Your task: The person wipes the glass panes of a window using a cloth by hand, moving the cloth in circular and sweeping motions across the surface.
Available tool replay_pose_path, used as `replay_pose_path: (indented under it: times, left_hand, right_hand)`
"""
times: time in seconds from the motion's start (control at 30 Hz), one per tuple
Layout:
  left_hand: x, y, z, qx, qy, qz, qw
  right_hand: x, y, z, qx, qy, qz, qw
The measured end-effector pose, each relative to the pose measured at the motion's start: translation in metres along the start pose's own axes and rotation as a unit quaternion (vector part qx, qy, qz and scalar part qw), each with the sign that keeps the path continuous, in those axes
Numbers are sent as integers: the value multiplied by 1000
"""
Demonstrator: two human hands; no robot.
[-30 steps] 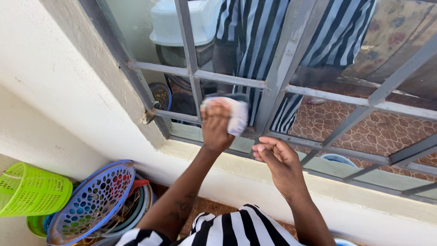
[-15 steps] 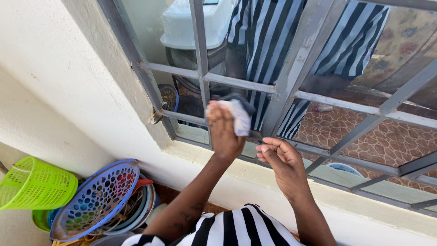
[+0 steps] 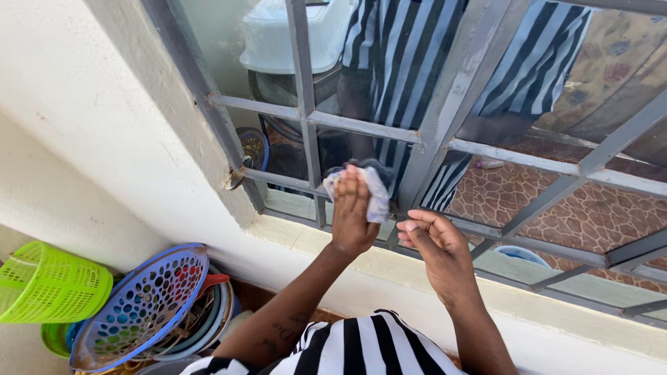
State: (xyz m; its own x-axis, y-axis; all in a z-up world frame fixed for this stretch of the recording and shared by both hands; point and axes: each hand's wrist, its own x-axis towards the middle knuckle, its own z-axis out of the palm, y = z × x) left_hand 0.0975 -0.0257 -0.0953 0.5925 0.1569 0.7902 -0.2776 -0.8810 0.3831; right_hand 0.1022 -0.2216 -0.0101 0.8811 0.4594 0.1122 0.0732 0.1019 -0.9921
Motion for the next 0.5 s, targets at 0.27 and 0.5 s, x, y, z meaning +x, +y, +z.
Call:
replay_pose_path:
  times: [0.27, 0.5]
  left_hand:
    - [61, 40, 2, -27, 81, 46, 995]
    - [41, 41, -33, 146, 109, 58, 981]
  right_hand:
    - [0, 3, 0, 6, 25, -11, 1000]
    - [-6, 1, -5, 8, 45, 4, 999]
